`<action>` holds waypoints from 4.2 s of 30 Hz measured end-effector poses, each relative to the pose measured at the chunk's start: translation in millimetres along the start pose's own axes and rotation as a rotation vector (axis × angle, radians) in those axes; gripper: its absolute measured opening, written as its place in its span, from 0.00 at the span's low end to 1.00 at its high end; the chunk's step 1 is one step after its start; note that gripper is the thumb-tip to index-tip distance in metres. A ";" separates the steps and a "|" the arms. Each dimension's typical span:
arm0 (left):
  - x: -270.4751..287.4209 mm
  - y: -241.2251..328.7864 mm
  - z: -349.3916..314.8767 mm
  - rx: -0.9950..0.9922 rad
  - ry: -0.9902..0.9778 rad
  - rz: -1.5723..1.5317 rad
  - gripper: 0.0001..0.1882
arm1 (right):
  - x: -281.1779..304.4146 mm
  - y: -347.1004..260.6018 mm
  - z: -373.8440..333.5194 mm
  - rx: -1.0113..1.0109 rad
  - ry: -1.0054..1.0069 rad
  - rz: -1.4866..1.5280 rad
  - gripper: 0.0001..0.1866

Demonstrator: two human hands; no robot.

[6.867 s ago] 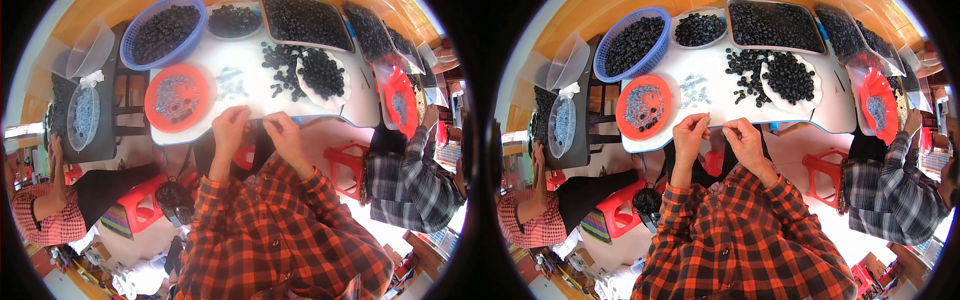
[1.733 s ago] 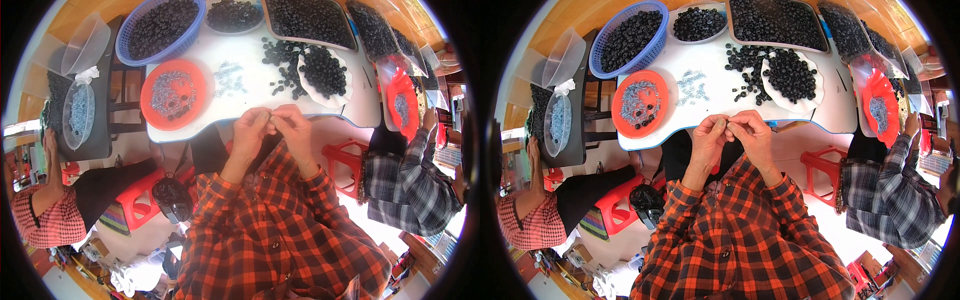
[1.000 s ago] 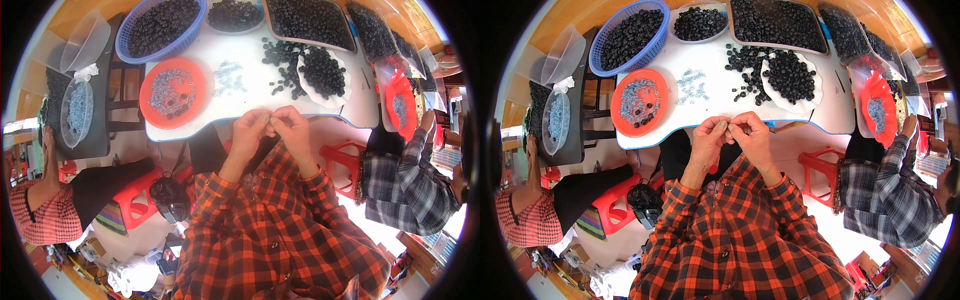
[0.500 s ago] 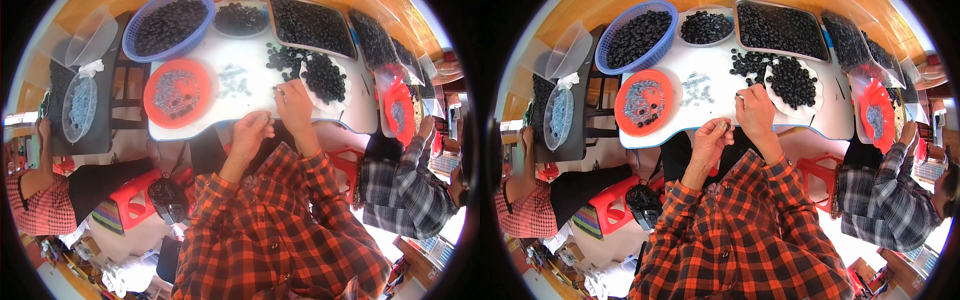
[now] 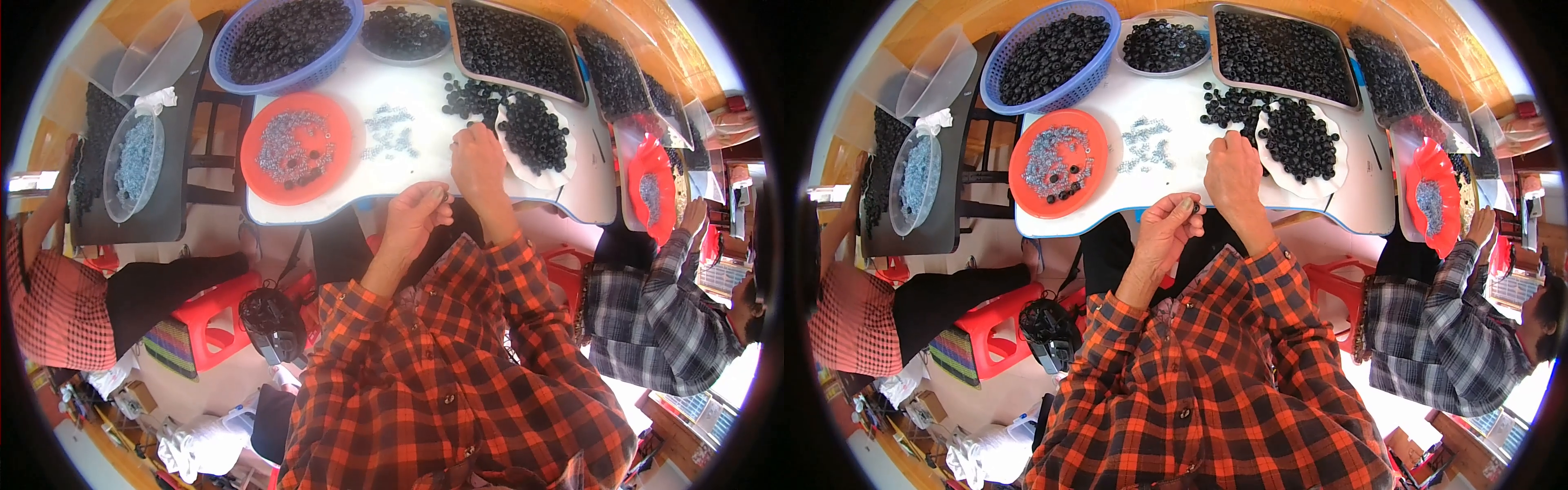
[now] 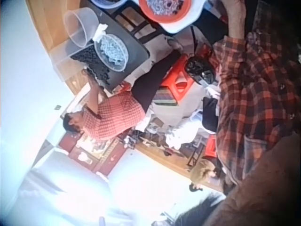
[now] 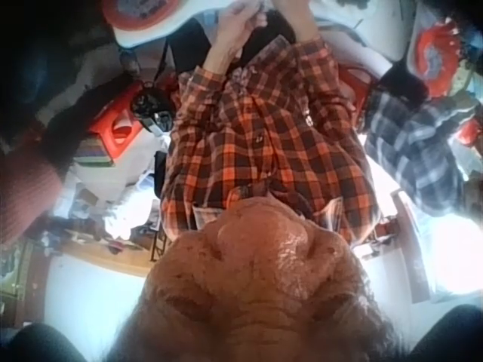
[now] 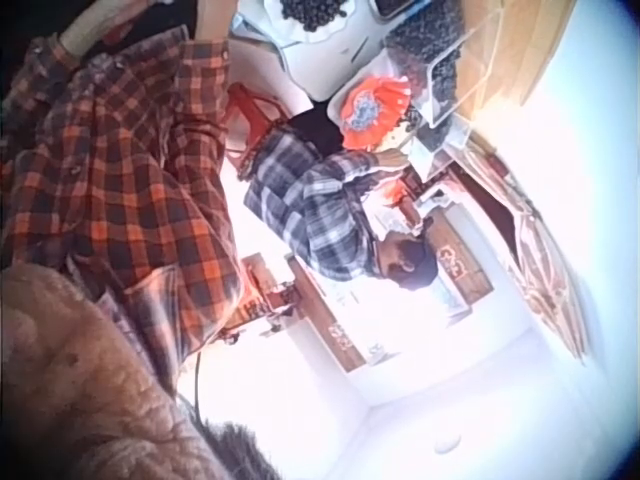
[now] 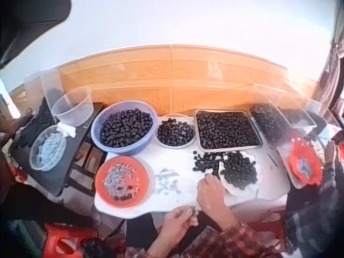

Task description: The person sorts small black objects by hand on a table.

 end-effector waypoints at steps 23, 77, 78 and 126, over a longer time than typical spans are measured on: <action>-8.7 9.0 -2.5 0.007 -0.024 -0.181 0.13 | 10.3 14.5 -71.6 -0.701 -0.213 1.410 0.10; -11.6 9.6 -6.9 -0.020 0.001 0.022 0.09 | 37.1 -5.8 -62.7 -0.399 -0.127 1.114 0.08; -11.2 9.5 -6.8 -0.020 0.003 0.022 0.09 | 38.0 -5.8 -61.7 -0.415 -0.124 1.114 0.08; -20.2 11.6 -15.1 -0.047 0.063 -0.075 0.12 | 25.4 -0.5 -79.8 -0.442 0.015 1.251 0.07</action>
Point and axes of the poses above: each hand's wrist, its own z-axis towards the middle knuckle, its own x-axis out of the back of the hand, y = z × x, the point moved 7 cm from there along z, towards the middle knuckle, and after that the axes turned 5 degrees about y, right-handed, at the moved point
